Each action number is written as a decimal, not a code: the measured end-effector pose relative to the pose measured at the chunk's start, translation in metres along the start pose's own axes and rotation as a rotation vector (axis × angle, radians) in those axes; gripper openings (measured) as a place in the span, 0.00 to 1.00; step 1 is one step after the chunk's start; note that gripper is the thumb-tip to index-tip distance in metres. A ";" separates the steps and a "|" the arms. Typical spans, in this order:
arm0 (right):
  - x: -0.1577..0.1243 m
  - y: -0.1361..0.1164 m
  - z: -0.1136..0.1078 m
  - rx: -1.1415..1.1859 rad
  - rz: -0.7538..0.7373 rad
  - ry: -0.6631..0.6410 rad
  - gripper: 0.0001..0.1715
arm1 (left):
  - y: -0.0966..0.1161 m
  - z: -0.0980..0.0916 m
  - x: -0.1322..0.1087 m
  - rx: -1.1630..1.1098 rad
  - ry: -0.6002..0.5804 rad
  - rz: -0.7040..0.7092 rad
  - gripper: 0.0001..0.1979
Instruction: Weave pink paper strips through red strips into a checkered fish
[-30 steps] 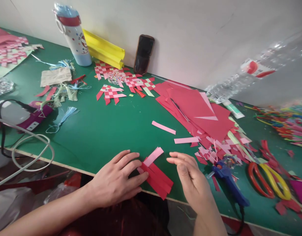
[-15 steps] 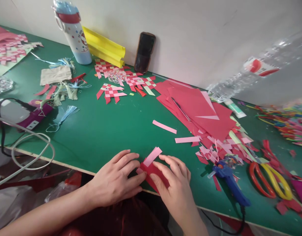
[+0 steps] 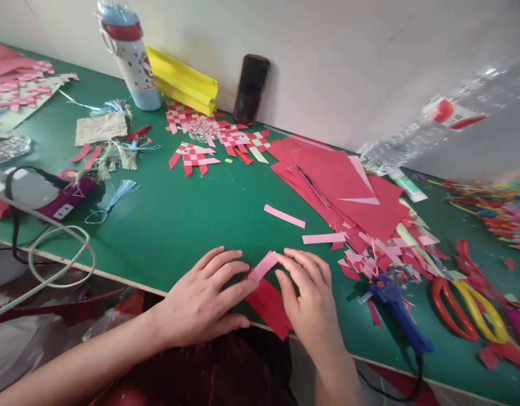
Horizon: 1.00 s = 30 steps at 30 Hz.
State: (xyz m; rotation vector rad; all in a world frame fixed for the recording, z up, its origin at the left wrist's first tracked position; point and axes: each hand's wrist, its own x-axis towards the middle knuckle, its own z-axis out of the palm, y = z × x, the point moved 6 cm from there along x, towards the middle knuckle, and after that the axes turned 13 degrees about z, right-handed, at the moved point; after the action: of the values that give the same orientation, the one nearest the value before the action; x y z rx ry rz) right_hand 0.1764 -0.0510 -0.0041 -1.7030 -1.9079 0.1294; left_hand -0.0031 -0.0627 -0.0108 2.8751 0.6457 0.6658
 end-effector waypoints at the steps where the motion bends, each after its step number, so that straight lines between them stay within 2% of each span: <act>1: 0.004 0.001 0.001 -0.001 -0.005 -0.006 0.15 | 0.000 -0.001 0.002 -0.008 0.008 -0.002 0.25; 5: 0.014 0.008 0.008 0.005 0.002 -0.054 0.15 | 0.008 0.001 0.013 0.004 0.034 0.033 0.28; 10: 0.015 0.015 0.017 -0.068 0.040 -0.073 0.15 | 0.011 0.012 0.022 0.050 0.012 0.039 0.31; 17: 0.014 0.015 0.019 -0.079 0.045 -0.060 0.14 | 0.009 0.022 0.019 0.061 -0.049 0.012 0.33; 30: 0.015 0.017 0.019 -0.044 0.056 -0.043 0.13 | 0.008 0.020 0.015 0.036 -0.024 0.008 0.30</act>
State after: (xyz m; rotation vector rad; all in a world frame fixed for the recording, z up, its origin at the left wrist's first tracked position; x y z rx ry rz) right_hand 0.1823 -0.0283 -0.0229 -1.7970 -1.9078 0.1467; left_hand 0.0213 -0.0641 -0.0206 2.9156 0.6495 0.6259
